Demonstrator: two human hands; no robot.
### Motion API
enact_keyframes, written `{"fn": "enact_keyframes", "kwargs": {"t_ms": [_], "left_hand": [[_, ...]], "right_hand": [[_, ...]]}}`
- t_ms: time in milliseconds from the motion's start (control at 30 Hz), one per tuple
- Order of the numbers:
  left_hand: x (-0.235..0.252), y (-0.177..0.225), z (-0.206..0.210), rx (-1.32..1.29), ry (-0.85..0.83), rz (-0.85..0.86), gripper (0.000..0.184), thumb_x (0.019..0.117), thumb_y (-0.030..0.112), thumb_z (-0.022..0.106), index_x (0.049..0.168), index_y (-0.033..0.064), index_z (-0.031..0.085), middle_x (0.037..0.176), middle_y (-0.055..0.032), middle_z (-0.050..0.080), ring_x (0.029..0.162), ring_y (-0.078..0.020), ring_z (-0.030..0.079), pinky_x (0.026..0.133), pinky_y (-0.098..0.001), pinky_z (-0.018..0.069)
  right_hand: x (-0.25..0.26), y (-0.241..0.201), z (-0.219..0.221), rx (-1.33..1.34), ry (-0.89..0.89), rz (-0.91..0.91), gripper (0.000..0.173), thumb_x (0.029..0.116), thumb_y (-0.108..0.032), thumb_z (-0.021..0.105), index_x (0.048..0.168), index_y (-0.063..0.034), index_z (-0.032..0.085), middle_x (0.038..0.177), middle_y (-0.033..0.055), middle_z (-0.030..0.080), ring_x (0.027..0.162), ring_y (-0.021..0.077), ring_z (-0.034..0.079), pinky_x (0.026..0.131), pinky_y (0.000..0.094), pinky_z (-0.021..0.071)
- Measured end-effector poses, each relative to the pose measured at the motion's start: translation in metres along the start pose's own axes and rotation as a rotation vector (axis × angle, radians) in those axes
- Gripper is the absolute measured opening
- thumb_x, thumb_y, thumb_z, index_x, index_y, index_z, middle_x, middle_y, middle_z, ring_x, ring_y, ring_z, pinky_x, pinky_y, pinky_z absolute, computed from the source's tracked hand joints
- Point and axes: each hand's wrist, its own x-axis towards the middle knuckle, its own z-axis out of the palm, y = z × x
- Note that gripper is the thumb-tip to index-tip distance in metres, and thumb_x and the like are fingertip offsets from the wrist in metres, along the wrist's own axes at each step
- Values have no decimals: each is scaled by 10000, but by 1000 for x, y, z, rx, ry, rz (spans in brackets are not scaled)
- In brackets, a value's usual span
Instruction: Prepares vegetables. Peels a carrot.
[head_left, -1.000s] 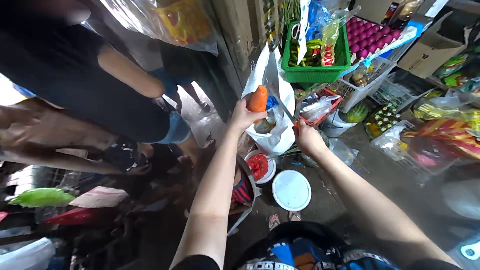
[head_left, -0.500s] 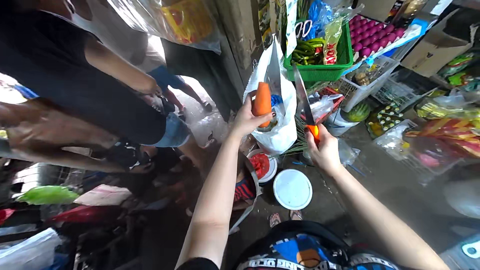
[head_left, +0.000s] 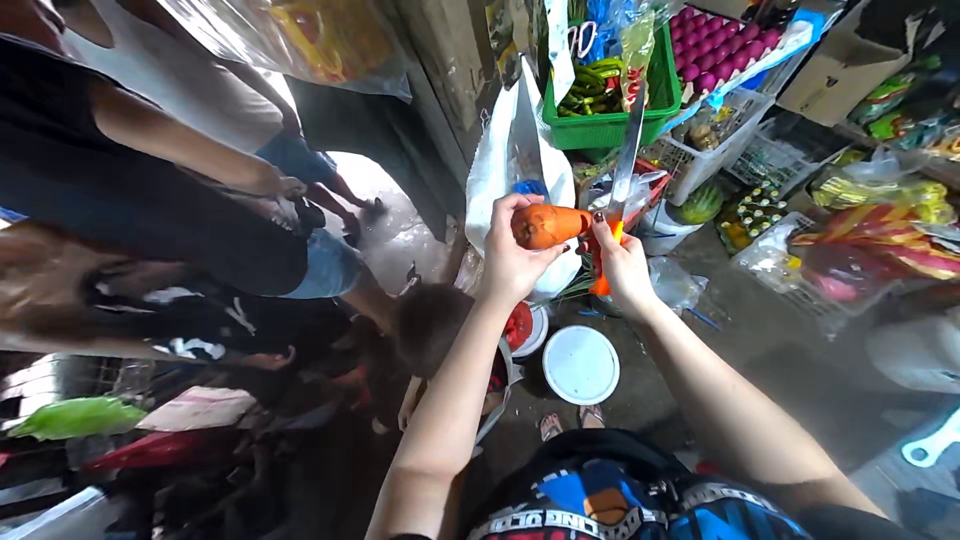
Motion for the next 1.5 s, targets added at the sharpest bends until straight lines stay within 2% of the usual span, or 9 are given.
{"fn": "enact_keyframes", "kwargs": {"t_ms": [200, 267, 367, 533, 633, 800, 1067, 1233, 1500], "left_hand": [[-2, -10, -1, -188, -39, -6, 774, 690, 39, 915, 1353, 24, 514, 1393, -139, 573, 1275, -233, 584, 1050, -411, 537], [1, -14, -4, -382, -76, -129, 799, 754, -9, 853, 1450, 14, 462, 1410, -135, 552, 1244, -213, 600, 1034, -398, 552], [0, -15, -5, -719, -110, -442, 695, 949, 23, 632, 1554, 162, 320, 1403, -64, 568, 1159, -184, 640, 949, -405, 579], [-4, -22, 9, -827, -9, -791, 369, 1105, 314, 344, 1400, 182, 523, 1208, -12, 670, 1069, -128, 659, 929, -359, 561], [1, -26, 18, -802, 96, -912, 449, 1124, 388, 222, 1236, 152, 587, 1016, -28, 692, 883, -136, 681, 771, -341, 584], [9, -31, 17, -643, 53, -892, 547, 1122, 437, 116, 1284, 151, 553, 1003, -48, 689, 736, -141, 662, 623, -287, 563], [20, -35, 14, -436, -115, -900, 546, 1118, 476, 235, 1418, 106, 501, 1006, -119, 666, 736, -199, 671, 627, -338, 585], [25, -36, 5, -424, -61, -895, 547, 1118, 473, 176, 1353, 151, 550, 990, -74, 681, 704, -156, 659, 602, -305, 571], [30, -50, -2, -372, 4, -865, 517, 1127, 409, 173, 1337, 138, 561, 990, -83, 666, 745, -178, 650, 628, -343, 563]], "right_hand": [[-4, 11, -11, -251, -5, -165, 481, 1078, -488, 445, 870, -134, 695, 579, -58, 558, 443, 47, 454, 448, 243, 409], [-7, 18, -23, -463, 31, -367, 487, 1073, -461, 421, 856, -121, 692, 569, -70, 485, 478, 40, 448, 483, 266, 400], [-9, 20, -38, -788, 50, -607, 705, 1031, -638, 313, 750, -75, 633, 576, 37, 534, 527, 188, 557, 491, 430, 446], [-3, 7, -43, -1092, 5, -624, 836, 976, -754, 289, 741, -22, 619, 608, 135, 573, 574, 339, 627, 489, 528, 460], [6, 1, -40, -1178, -27, -608, 838, 975, -757, 288, 753, -27, 633, 623, 139, 601, 601, 355, 657, 502, 539, 482], [18, -2, -30, -1207, -63, -545, 835, 983, -755, 275, 729, -41, 626, 627, 140, 607, 639, 357, 672, 535, 542, 498], [56, -9, -13, -1124, -80, -155, 849, 993, -757, 268, 868, -15, 661, 828, 220, 672, 872, 431, 696, 705, 638, 523], [39, -8, -9, -1047, -92, -351, 804, 1001, -733, 281, 772, -53, 644, 667, 146, 615, 681, 372, 669, 579, 587, 515], [35, -9, 7, -1145, -163, -285, 810, 996, -748, 268, 779, -62, 641, 685, 145, 625, 720, 367, 682, 598, 568, 514]]}}
